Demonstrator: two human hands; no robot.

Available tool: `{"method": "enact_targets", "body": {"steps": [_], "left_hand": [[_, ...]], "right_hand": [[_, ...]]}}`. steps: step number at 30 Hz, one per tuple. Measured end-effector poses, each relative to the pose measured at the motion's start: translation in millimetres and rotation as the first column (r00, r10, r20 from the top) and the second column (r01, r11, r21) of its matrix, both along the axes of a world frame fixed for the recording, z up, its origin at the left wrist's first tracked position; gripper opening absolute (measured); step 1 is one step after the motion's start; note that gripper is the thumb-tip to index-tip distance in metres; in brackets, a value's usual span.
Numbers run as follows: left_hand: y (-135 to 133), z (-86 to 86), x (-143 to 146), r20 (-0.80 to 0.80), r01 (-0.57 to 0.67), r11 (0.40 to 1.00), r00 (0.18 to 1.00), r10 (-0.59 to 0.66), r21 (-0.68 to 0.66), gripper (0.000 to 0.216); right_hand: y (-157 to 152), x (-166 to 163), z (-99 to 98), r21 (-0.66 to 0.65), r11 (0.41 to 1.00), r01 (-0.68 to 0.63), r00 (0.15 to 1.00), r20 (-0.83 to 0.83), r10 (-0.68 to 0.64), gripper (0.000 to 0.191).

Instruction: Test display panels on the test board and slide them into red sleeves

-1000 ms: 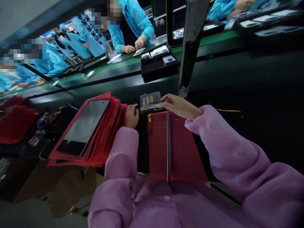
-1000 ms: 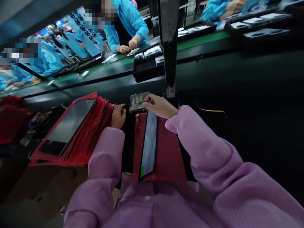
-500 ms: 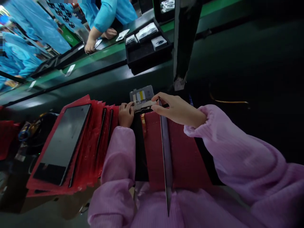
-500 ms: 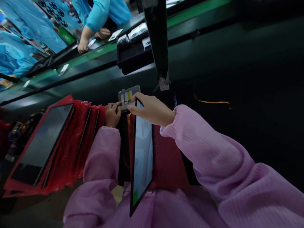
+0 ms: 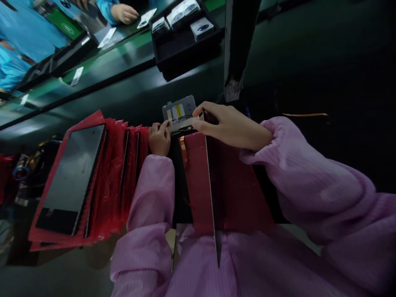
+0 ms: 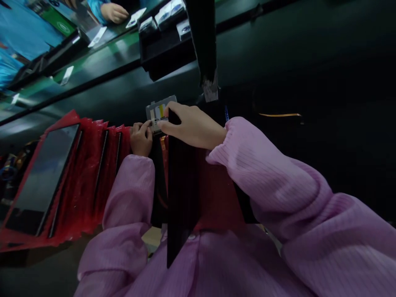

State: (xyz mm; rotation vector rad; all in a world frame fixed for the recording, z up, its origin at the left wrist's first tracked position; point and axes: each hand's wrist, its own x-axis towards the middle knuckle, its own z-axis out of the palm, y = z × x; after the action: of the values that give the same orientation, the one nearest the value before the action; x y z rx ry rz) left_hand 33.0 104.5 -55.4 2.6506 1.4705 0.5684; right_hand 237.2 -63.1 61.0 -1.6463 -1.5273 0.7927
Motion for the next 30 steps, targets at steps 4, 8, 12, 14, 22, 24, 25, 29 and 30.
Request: {"method": "enact_targets", "body": {"steps": [4, 8, 12, 14, 22, 24, 25, 29, 30], "left_hand": [[-0.7, -0.5, -0.6, 0.006, -0.011, 1.000, 1.000, 0.011, 0.016, 0.042], [-0.4, -1.8, 0.0, 0.033, -0.016, 1.000, 0.999, 0.015, 0.017, 0.040], [4.7, -1.2, 0.2, 0.137, -0.012, 1.000, 0.990, 0.015, -0.017, 0.040], [4.0, 3.0, -4.1, 0.263, -0.019, 0.995, 0.964, 0.043, -0.094, 0.041], [-117.3, 28.9, -82.0, 0.552, -0.018, 0.929, 0.800, 0.235, -0.370, 0.033], [-165.3, 24.7, -100.8, 0.407, -0.043, 0.947, 0.896, 0.178, -0.318, 0.026], [-186.9, 20.9, -106.9, 0.389, 0.000, 0.958, 0.914, 0.116, -0.286, 0.023], [-245.3, 4.2, -109.0, 0.287, 0.230, 0.966, 0.939, -0.188, -0.119, 0.027], [-252.6, 1.2, -105.7, 0.224, 0.270, 0.959, 0.943, -0.247, -0.080, 0.032]], "right_hand": [[-0.7, -0.2, 1.6, 0.009, 1.000, -0.009, 1.000, 0.004, 0.009, 0.028], [-0.5, 0.6, 1.5, 0.010, 1.000, -0.013, 1.000, -0.007, 0.013, 0.027], [0.0, 0.2, -1.0, 0.013, 1.000, -0.018, 1.000, 0.014, 0.018, 0.032], [-0.9, -0.7, -2.1, 0.041, 0.999, 0.013, 0.999, 0.039, -0.015, 0.043], [-7.6, 1.0, 4.5, 0.015, 0.996, 0.083, 0.990, 0.116, -0.084, 0.035], [-7.2, 1.2, 5.4, -0.002, 0.997, 0.073, 0.992, 0.105, -0.073, 0.032], [-7.1, 0.9, 5.6, -0.006, 0.997, 0.072, 0.992, 0.105, -0.071, 0.032], [-10.4, 0.0, 9.2, -0.022, 0.992, 0.126, 0.971, 0.206, -0.119, 0.037], [-12.7, 0.9, 11.4, -0.033, 0.989, 0.147, 0.961, 0.241, -0.135, 0.036]]}}
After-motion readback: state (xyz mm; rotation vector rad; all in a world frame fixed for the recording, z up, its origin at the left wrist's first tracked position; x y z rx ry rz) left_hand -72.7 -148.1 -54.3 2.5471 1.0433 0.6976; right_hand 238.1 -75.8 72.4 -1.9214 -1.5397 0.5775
